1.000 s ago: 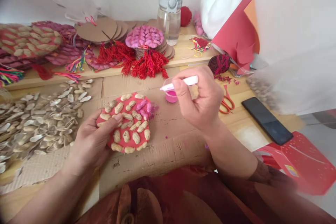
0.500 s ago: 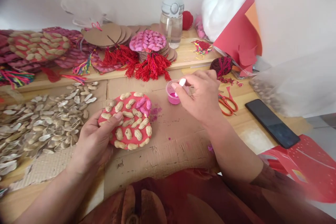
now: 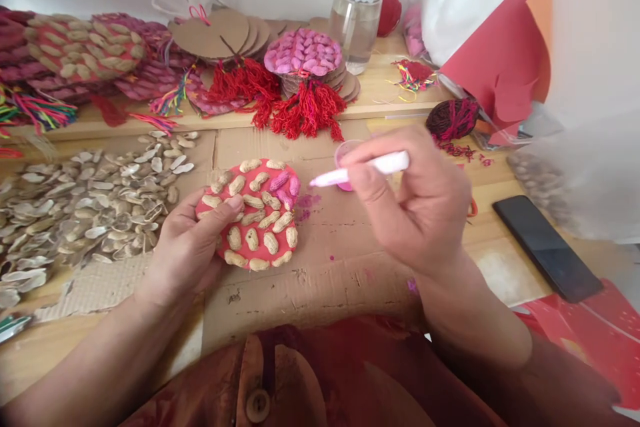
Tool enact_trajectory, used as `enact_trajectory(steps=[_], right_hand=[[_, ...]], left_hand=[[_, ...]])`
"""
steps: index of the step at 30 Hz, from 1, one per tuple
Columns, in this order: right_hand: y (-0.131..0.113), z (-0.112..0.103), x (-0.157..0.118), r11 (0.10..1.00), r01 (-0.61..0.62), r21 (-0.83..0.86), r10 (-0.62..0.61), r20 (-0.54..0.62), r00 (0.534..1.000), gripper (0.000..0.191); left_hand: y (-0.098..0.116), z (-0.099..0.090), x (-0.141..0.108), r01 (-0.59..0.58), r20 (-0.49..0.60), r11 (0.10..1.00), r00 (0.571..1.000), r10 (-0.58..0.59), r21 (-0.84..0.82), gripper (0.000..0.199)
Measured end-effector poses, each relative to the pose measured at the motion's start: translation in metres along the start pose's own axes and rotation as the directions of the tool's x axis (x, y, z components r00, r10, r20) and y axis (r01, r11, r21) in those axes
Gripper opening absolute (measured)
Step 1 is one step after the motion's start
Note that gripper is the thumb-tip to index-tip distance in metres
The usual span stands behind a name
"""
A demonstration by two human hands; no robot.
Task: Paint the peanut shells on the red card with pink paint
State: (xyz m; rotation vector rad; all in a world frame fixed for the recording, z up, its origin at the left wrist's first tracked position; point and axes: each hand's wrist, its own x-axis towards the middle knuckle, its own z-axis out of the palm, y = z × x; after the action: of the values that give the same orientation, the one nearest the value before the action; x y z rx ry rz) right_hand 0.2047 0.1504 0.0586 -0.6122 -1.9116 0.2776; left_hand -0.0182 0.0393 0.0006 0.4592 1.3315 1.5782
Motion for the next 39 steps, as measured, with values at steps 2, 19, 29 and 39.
enact_trajectory(steps=[2,19,29,39], right_hand=[[-0.008,0.004,-0.004,0.997,0.048,0.057,-0.054,0.108,0.993,0.007],[-0.015,0.017,-0.013,0.981,0.192,-0.023,-0.169,0.373,0.912,0.012],[-0.011,0.019,-0.013,0.977,0.212,-0.032,-0.187,0.353,0.917,0.012],[-0.008,0.017,-0.013,0.991,0.131,0.027,-0.133,0.332,0.934,0.007]], left_hand=[[-0.001,-0.003,0.0,-0.021,0.004,0.998,1.0,0.021,0.054,0.036],[0.008,-0.003,-0.005,-0.206,0.049,0.898,0.978,0.203,0.39,0.028],[0.01,-0.002,-0.004,-0.215,0.058,0.872,0.976,0.211,0.44,0.026],[0.01,-0.001,-0.002,-0.099,0.025,0.949,0.995,0.096,0.3,0.026]])
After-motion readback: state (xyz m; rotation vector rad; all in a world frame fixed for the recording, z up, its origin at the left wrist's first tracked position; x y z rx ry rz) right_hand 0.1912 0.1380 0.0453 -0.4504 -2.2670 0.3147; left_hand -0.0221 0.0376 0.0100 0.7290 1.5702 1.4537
